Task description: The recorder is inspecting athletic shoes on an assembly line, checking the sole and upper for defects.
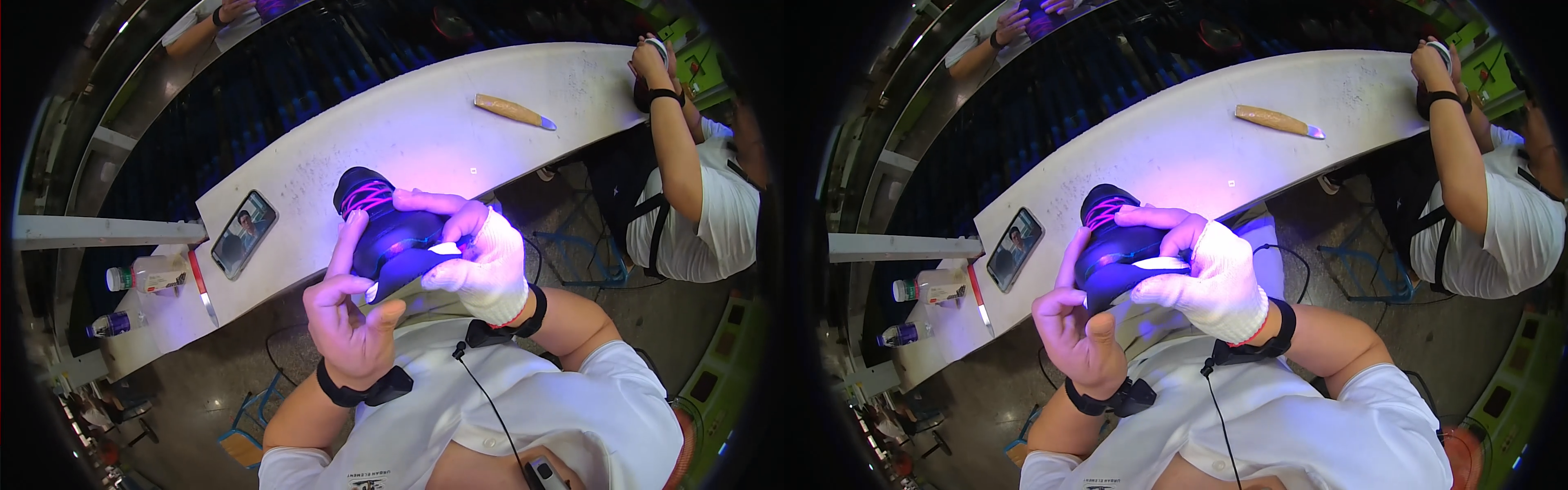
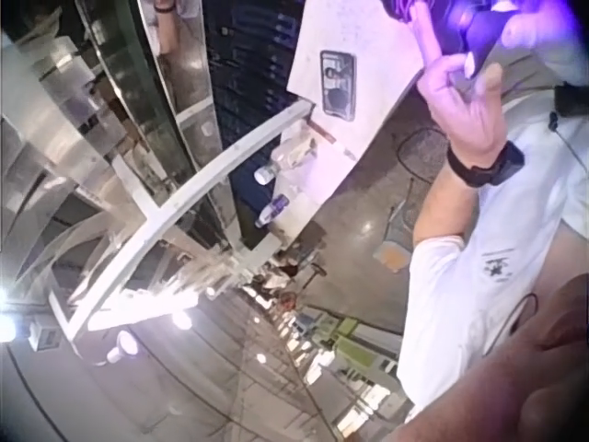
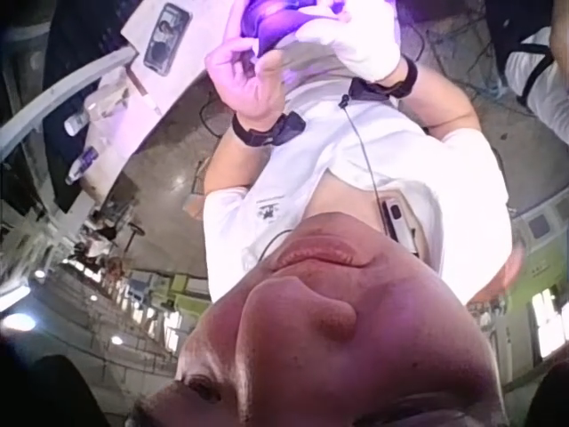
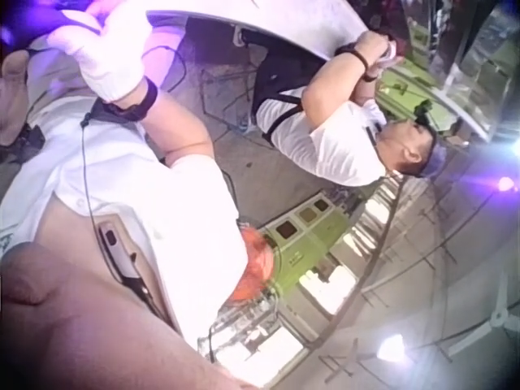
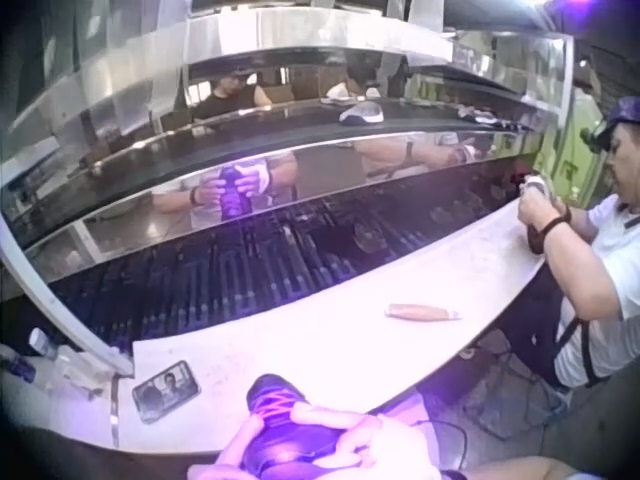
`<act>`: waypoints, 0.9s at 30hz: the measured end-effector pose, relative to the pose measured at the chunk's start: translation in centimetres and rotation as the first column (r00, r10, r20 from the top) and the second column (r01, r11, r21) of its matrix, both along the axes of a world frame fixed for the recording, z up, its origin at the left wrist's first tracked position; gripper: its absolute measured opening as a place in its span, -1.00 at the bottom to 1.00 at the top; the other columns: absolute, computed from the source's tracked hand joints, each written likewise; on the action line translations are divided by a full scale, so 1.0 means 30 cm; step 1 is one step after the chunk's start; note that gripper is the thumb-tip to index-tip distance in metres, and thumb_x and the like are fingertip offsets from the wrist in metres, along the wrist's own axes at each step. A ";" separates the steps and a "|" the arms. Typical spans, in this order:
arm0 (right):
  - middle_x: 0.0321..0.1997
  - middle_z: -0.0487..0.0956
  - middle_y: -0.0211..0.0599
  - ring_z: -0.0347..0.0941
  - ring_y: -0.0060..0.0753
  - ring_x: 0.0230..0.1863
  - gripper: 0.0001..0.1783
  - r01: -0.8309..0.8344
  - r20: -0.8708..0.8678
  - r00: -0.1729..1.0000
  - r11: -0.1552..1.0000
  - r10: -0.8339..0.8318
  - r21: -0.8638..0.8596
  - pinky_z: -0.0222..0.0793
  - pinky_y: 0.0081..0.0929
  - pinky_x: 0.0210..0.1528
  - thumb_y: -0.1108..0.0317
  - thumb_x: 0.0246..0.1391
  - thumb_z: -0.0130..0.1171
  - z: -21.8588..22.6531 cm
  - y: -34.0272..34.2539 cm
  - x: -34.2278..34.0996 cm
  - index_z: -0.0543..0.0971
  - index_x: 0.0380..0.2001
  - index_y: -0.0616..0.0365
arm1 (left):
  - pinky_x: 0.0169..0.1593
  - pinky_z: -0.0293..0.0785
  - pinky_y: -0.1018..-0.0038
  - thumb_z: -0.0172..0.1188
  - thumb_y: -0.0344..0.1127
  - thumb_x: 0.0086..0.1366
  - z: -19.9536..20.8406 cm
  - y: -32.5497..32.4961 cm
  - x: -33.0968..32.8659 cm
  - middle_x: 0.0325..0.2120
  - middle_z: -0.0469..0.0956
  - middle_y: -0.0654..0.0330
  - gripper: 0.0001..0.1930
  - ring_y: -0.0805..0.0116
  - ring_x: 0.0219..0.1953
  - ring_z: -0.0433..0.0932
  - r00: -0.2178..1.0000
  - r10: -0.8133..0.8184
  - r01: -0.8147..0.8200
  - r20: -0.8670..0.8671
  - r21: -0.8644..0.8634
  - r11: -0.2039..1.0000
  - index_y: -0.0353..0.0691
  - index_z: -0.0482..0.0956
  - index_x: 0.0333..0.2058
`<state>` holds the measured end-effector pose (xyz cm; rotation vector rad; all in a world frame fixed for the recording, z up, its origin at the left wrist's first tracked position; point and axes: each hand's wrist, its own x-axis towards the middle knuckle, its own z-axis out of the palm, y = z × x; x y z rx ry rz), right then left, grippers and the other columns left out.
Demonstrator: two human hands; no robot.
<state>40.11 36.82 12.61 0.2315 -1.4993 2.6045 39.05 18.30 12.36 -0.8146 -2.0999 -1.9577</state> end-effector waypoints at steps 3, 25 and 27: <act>0.36 0.51 0.25 0.34 0.09 0.49 -0.62 0.047 -0.070 0.997 0.996 -0.042 0.082 0.31 0.02 0.46 0.49 0.02 0.58 -0.024 -0.002 0.024 0.49 -0.28 0.18 | 0.35 0.44 0.09 0.29 0.09 0.45 -0.013 0.014 0.041 0.32 0.27 -0.64 -0.46 -0.20 0.34 0.46 0.992 0.081 -0.090 0.092 0.091 0.992 -0.20 0.20 -0.05; 0.24 0.61 0.05 0.54 0.16 0.34 -0.51 0.186 -0.366 0.930 0.821 0.030 0.540 0.38 0.13 0.43 0.22 -0.25 0.76 -0.055 0.019 -0.006 0.60 -0.37 0.09 | 0.25 0.44 -0.03 0.50 0.11 0.26 0.096 -0.094 -0.113 -0.02 0.71 -0.15 -0.38 -0.16 0.10 0.57 0.979 -0.199 0.187 -0.036 -0.211 0.959 -0.32 0.59 0.03; 0.22 0.60 0.02 0.57 0.12 0.29 -0.45 0.161 -0.296 0.955 0.781 0.032 0.603 0.46 0.08 0.39 0.17 -0.31 0.79 -0.049 0.018 -0.009 0.57 -0.38 0.09 | 0.29 0.40 -0.07 0.31 0.14 0.42 0.087 -0.086 -0.109 -0.01 0.66 -0.15 -0.45 -0.11 0.12 0.54 0.983 -0.175 0.165 -0.050 -0.159 0.973 -0.26 0.52 0.04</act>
